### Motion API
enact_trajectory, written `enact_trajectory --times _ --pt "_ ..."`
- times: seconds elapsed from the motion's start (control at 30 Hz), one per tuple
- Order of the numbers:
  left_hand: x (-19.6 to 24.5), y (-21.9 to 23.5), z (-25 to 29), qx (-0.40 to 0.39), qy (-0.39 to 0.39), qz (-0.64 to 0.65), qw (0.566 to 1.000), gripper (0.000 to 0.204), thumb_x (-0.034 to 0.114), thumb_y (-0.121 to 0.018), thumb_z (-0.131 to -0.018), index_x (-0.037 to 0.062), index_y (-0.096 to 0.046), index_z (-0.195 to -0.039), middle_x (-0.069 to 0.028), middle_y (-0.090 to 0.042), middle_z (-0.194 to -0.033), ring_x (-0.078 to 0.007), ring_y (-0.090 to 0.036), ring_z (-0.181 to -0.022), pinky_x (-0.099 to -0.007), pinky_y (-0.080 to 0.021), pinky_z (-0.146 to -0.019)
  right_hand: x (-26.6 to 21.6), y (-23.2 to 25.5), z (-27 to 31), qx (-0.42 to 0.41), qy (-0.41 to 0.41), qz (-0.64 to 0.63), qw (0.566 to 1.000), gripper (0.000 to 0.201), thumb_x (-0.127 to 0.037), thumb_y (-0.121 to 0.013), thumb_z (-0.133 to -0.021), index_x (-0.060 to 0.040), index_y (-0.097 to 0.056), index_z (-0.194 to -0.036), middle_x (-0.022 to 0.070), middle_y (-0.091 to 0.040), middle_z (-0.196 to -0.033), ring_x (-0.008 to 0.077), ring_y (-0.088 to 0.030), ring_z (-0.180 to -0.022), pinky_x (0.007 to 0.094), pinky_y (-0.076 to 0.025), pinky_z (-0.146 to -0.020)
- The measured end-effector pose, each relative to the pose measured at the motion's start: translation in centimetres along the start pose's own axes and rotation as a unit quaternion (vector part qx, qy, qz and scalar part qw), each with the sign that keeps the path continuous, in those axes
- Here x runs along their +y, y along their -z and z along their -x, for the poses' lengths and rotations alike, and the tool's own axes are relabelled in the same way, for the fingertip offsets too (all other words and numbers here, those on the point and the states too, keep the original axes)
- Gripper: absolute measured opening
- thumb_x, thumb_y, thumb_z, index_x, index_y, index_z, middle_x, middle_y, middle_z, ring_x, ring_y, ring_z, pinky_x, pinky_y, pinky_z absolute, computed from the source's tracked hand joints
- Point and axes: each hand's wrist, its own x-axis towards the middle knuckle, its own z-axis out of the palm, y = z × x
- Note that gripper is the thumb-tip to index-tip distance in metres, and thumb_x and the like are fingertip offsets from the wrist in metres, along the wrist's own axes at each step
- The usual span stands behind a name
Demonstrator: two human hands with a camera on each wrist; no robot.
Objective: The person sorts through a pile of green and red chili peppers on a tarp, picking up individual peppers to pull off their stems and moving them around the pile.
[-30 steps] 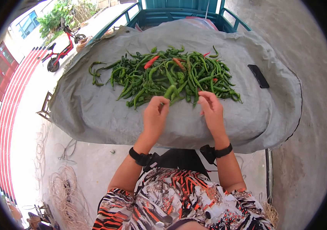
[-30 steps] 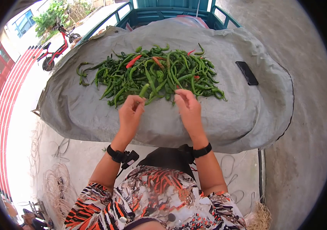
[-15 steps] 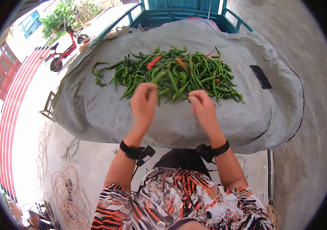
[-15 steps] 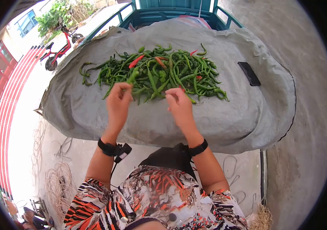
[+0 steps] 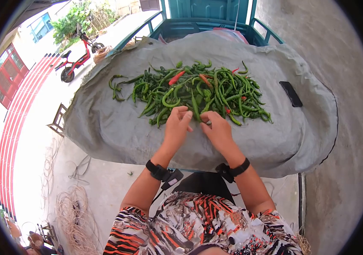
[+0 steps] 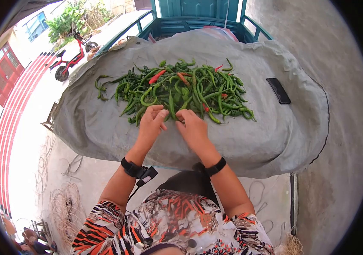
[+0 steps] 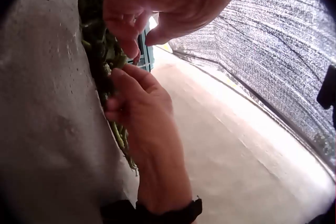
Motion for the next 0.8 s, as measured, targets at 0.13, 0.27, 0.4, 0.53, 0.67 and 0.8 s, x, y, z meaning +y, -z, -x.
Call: enact_trajectory --times 0.13,0.27,0.4,0.53,0.67,0.8 --pt "0.3 -0.3 0.2 0.019 0.095 0.033 0.995 0.041 0.026 -0.058 -0.098 -0.0042 -0.052 -0.125 -0.0111 -0.067 -0.108 -0.006 -0.053 -0.057 -0.0187 -0.036 -0.045 -1.1 0.9 1.8 -0.019 0.019 -0.012 1.0 0.022 -0.01 -0.067 -0.083 -0.0107 -0.062 -0.104 0.0064 -0.066 -0.1 0.027 -0.067 -0.086 0.0373 -0.052 -0.071" --pt "-1.1 0.4 -0.1 -0.086 0.112 0.081 0.987 0.038 0.024 -0.06 -0.098 -0.0013 -0.055 -0.125 -0.0046 -0.069 -0.098 -0.0046 -0.051 -0.057 -0.0175 -0.035 -0.046 -0.9 0.9 3.3 -0.037 0.042 0.003 0.998 0.024 -0.01 -0.066 -0.083 -0.0106 -0.062 -0.107 0.0067 -0.065 -0.099 0.0257 -0.066 -0.082 0.0361 -0.052 -0.07" --pt "-1.1 -0.1 0.4 -0.113 0.088 0.041 0.989 0.036 0.023 -0.06 -0.097 0.0043 -0.058 -0.127 -0.0007 -0.068 -0.093 -0.0033 -0.05 -0.059 -0.017 -0.036 -0.05 -0.7 0.5 3.8 -0.039 -0.041 -0.089 0.994 0.024 -0.013 -0.067 -0.088 -0.0083 -0.061 -0.111 0.0045 -0.063 -0.094 0.0166 -0.063 -0.072 0.0296 -0.051 -0.065" --pt "-0.7 -0.7 1.5 -0.158 -0.012 -0.112 0.981 0.033 0.02 -0.063 -0.093 0.004 -0.063 -0.121 -0.0073 -0.069 -0.094 -0.0162 -0.063 -0.069 -0.0287 -0.048 -0.061 -1.4 1.4 2.6 0.038 -0.128 -0.377 0.916 0.023 -0.021 -0.063 -0.096 -0.005 -0.061 -0.112 0.001 -0.059 -0.086 0.0068 -0.054 -0.064 0.0215 -0.045 -0.057" --pt "0.2 -0.7 2.9 -0.172 -0.168 -0.258 0.936 0.035 0.019 -0.067 -0.09 0.0056 -0.063 -0.123 -0.0063 -0.068 -0.094 -0.0179 -0.058 -0.071 -0.0301 -0.047 -0.064 -0.6 2.9 2.3 0.015 -0.142 -0.462 0.876 0.025 -0.027 -0.056 -0.101 -0.0053 -0.061 -0.11 0.0 -0.057 -0.075 0.0056 -0.048 -0.056 0.0201 -0.041 -0.053" --pt "4.2 0.3 3.2 -0.116 -0.132 -0.299 0.938 0.036 0.017 -0.069 -0.089 0.0023 -0.064 -0.121 -0.0101 -0.068 -0.094 -0.0195 -0.059 -0.074 -0.0325 -0.048 -0.068 -0.2 3.0 2.5 0.035 -0.156 -0.539 0.827 0.024 -0.027 -0.054 -0.101 -0.0057 -0.062 -0.108 -0.0002 -0.058 -0.075 0.0064 -0.049 -0.057 0.021 -0.042 -0.053"
